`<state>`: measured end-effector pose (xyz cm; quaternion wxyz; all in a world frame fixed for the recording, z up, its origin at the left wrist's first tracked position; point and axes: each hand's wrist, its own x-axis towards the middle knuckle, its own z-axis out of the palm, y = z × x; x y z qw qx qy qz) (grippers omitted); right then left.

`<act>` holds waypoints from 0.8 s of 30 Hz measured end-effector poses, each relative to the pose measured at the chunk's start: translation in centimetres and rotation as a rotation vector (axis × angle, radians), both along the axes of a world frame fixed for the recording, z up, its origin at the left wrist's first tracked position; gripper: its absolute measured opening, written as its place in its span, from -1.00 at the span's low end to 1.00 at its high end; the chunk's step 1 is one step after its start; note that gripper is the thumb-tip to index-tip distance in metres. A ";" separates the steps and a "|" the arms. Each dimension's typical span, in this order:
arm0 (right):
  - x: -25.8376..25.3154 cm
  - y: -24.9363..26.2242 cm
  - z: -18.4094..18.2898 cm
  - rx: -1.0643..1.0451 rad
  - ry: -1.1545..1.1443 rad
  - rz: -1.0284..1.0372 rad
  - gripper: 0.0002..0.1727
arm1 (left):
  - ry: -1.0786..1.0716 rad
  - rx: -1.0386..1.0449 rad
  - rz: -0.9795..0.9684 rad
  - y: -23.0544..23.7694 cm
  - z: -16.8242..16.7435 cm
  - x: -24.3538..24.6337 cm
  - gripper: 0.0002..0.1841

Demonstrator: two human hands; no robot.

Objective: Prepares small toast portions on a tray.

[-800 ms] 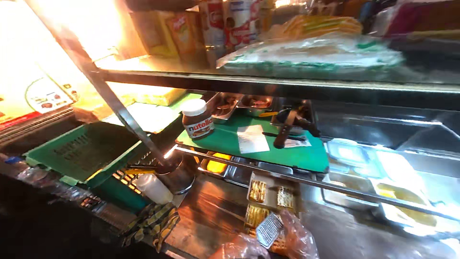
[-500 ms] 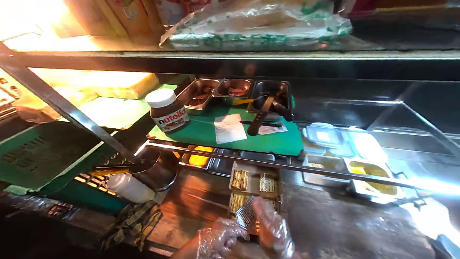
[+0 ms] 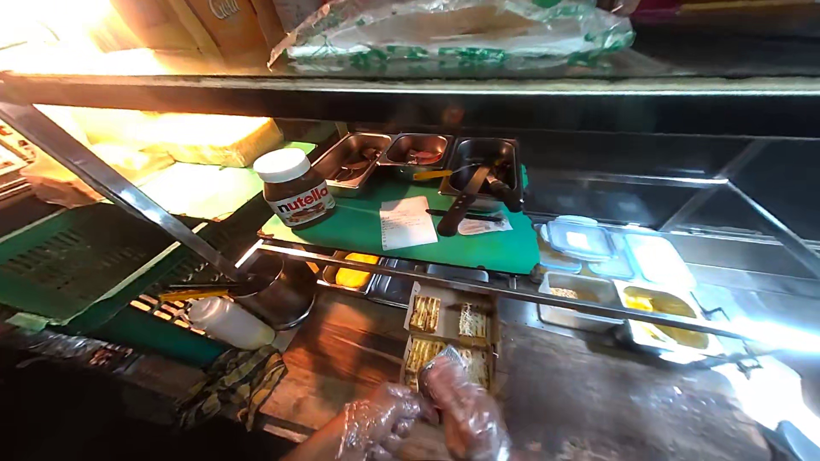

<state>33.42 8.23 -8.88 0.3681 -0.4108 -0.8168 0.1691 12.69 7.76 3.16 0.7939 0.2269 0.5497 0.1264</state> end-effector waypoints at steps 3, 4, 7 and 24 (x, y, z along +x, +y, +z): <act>0.3 0.8 -1.3 -0.154 -0.133 -0.096 -0.52 | 0.066 0.093 -0.102 0.3 0.5 0.2 -0.87; 1.2 1.9 -1.2 -0.338 -0.197 -0.231 -0.49 | 0.218 0.223 -0.235 0.4 0.7 0.2 -0.84; 1.6 1.7 0.5 -0.384 -0.055 -0.338 -0.45 | 0.894 0.468 -0.851 0.3 3.0 1.8 -0.67; 3.6 1.7 0.2 -0.249 -0.038 -0.253 -0.50 | 1.123 0.586 -0.658 -1.2 5.4 -5.6 -0.56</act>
